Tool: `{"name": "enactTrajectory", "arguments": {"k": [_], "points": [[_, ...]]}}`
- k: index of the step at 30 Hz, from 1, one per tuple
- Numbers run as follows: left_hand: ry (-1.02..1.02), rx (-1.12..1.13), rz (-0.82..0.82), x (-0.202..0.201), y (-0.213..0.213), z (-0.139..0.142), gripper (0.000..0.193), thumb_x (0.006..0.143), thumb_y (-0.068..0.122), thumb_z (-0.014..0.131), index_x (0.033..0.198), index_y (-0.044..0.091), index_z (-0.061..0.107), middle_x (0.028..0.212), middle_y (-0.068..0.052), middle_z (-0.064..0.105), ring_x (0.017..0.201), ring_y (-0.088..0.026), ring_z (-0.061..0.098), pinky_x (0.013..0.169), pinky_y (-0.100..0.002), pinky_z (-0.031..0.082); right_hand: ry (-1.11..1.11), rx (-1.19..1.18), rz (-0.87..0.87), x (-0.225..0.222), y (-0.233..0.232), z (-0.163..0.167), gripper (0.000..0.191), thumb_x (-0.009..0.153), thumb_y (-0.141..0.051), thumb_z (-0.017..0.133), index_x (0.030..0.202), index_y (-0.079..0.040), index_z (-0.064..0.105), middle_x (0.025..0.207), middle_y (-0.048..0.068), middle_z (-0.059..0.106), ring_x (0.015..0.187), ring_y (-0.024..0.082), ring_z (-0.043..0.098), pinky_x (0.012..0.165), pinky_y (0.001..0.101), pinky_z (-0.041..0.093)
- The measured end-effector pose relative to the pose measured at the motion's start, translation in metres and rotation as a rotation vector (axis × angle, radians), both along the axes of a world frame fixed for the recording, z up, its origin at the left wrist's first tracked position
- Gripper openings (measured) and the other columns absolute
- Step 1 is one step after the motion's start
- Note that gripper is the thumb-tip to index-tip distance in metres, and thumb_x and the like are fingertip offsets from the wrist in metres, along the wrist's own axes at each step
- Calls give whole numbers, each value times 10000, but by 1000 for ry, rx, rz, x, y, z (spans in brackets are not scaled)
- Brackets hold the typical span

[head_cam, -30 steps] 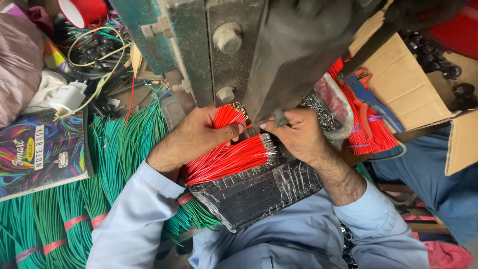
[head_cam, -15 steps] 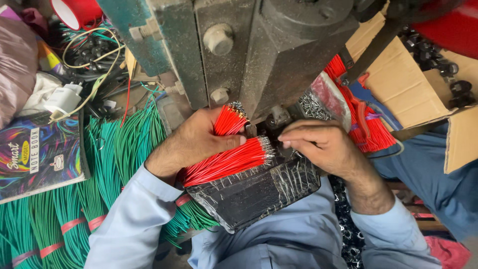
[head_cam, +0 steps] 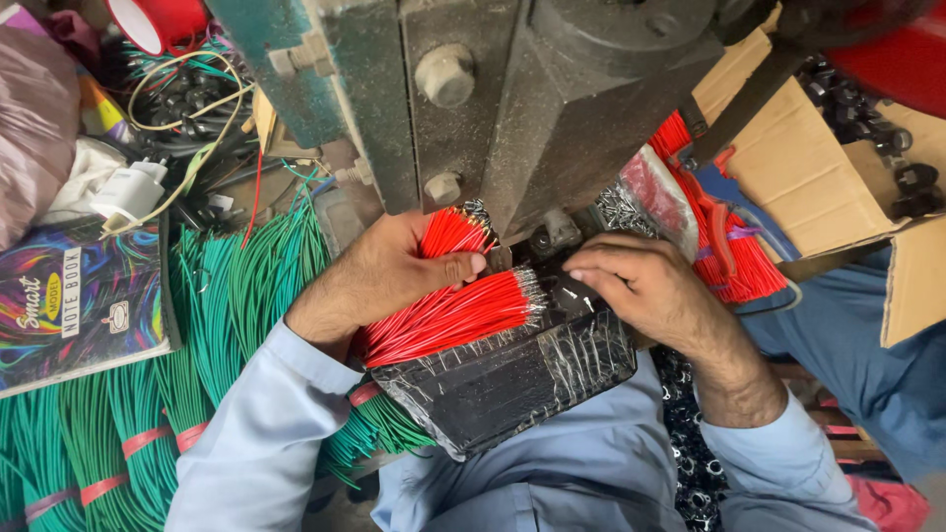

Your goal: The person holds a bundle of red wires and, one at a time, inserts the stripped end of a wire with a metal terminal into a bench-mounted crimping press, operates the press to crimp the terminal onto the wire, and sets the finished wire aside. The person repeats this crimping cycle continuously throughout the episode.

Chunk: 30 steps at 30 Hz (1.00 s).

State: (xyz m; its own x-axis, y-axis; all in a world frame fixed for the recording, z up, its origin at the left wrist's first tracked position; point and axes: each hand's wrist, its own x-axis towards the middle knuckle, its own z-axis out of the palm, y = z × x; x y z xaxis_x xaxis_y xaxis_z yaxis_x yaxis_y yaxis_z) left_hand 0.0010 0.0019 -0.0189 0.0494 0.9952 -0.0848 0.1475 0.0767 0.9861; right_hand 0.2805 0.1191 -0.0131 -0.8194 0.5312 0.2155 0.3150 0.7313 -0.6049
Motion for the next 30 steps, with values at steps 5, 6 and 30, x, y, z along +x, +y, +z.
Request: {"name": "enactTrajectory", "arguments": {"k": [5, 6, 30], "points": [[-1, 58, -21, -1, 3, -5, 164, 921, 150, 745, 1022, 21, 740, 864, 14, 748, 816, -58, 656, 754, -254, 569, -62, 88, 43, 5, -3, 2, 131, 858, -114, 733, 964, -38, 748, 972, 85, 715, 934, 260, 715, 814, 367, 565], [4, 65, -26, -1, 3, -6, 162, 923, 149, 745, 1019, 19, 741, 861, 12, 746, 814, -58, 655, 751, -256, 568, -53, 137, 60, 4, -6, 1, 128, 837, -126, 752, 932, -40, 751, 970, 89, 709, 936, 268, 707, 820, 373, 560], [-12, 73, -14, -2, 2, -6, 161, 952, 159, 687, 1001, 12, 732, 783, 20, 718, 725, -54, 633, 657, -263, 543, 336, -373, -165, -49, 4, -58, 112, 934, -72, 785, 912, 8, 709, 797, 27, 692, 761, 60, 609, 673, 241, 522]]}}
